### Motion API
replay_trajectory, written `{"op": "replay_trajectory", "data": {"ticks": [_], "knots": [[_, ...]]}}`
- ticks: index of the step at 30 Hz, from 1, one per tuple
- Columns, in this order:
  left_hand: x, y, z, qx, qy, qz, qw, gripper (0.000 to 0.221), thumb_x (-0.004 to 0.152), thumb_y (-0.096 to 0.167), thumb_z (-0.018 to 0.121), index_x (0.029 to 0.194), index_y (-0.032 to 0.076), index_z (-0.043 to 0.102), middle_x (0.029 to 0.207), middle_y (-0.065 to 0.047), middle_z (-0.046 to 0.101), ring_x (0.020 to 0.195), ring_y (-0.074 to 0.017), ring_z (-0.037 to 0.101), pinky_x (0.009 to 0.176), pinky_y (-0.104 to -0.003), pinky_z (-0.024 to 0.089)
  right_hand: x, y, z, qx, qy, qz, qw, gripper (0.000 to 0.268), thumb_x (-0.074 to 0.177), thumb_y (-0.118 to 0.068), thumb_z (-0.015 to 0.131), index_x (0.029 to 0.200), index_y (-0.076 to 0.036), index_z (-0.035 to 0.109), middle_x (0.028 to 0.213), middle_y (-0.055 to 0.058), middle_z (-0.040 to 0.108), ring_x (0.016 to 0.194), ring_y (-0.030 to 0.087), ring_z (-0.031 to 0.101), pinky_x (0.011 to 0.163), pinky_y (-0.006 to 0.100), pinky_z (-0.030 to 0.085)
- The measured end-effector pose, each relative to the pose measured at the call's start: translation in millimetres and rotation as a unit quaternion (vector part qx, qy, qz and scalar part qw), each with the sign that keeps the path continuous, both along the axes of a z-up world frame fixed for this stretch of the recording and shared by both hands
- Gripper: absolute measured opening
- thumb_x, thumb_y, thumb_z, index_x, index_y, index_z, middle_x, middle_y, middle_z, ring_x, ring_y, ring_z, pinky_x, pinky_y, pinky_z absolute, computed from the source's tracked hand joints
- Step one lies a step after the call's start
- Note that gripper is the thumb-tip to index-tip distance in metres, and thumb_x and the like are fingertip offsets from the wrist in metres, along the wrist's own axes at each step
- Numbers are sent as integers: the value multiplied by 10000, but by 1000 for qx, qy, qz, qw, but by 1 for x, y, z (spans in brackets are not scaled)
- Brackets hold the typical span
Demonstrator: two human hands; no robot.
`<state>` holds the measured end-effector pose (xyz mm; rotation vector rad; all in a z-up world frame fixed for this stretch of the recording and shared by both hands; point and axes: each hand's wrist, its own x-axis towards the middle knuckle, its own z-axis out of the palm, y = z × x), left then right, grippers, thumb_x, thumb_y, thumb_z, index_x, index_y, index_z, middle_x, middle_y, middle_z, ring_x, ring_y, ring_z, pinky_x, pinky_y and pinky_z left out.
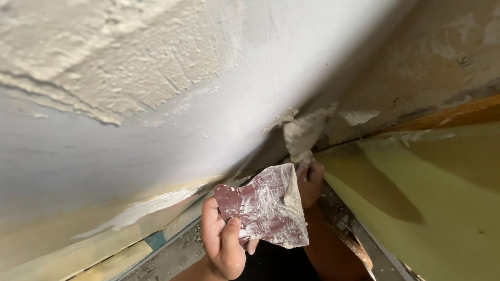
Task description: The person scoops white spackle from a bucket onto a flat tool, then applies and smooths the material onto a wall corner using a small scraper.
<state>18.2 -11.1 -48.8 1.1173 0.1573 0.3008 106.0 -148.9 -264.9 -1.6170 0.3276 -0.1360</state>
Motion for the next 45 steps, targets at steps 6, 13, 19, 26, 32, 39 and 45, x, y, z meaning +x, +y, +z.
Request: {"op": "replay_trajectory", "data": {"ticks": [6, 13, 19, 26, 32, 39, 45], "knots": [[-7, 0, 13, -8, 0, -4, 1000, 367, 920, -71, 357, 1284, -121, 365, 1014, -274, 666, 499, -127, 522, 407, -270, 432, -16, 5, 24, -11, 36, 79, 996, 358, 1083, -349, 524, 1156, 0, 552, 890, 107, 637, 749, 172, 618, 701, 310, 531], [-7, 7, 9, 15, -32, -32, 999, 348, 974, -60, 362, 1319, -109, 362, 986, -225, 654, 528, -106, 511, 443, -258, 435, -7, 3, 20, 21, 19, 57, 998, 359, 1083, -345, 528, 1162, 4, 553, 889, 111, 639, 739, 171, 616, 690, 308, 528], [-5, 14, 20, 35, -41, -42, 998, 332, 978, -74, 367, 1304, -126, 396, 941, -202, 653, 535, -98, 510, 439, -249, 432, -25, 1, 40, 3, 8, 150, 989, 360, 1083, -342, 531, 1167, 7, 553, 889, 113, 641, 731, 169, 614, 681, 306, 525], [-6, 14, 29, 43, -52, -92, 993, 318, 990, -79, 361, 1301, -133, 404, 885, -172, 656, 534, -84, 504, 452, -246, 424, -29, 4, 49, 18, -15, 103, 994, 361, 1082, -339, 535, 1173, 11, 554, 888, 116, 644, 722, 168, 611, 671, 304, 521], [-12, 20, 40, 34, -48, -105, 993, 294, 972, -81, 356, 1254, -132, 422, 847, -164, 648, 519, -79, 493, 441, -248, 429, -75, 7, 63, -2, -42, 133, 990, 362, 1082, -335, 538, 1177, 14, 554, 888, 119, 646, 713, 166, 609, 662, 303, 518], [-22, 33, 47, 32, -28, -119, 992, 296, 974, -78, 362, 1264, -118, 403, 827, -153, 644, 524, -82, 499, 450, -246, 425, -82, 32, 76, 7, -53, 99, 994, 364, 1081, -332, 542, 1183, 17, 555, 887, 122, 648, 704, 165, 607, 652, 301, 515], [-31, 43, 56, 20, -28, -160, 987, 294, 987, -62, 369, 1275, -109, 400, 891, -166, 654, 546, -83, 516, 463, -249, 439, -102, 49, 93, 9, -59, 82, 995, 365, 1081, -328, 545, 1188, 20, 556, 886, 124, 650, 695, 163, 605, 643, 299, 512]]}}
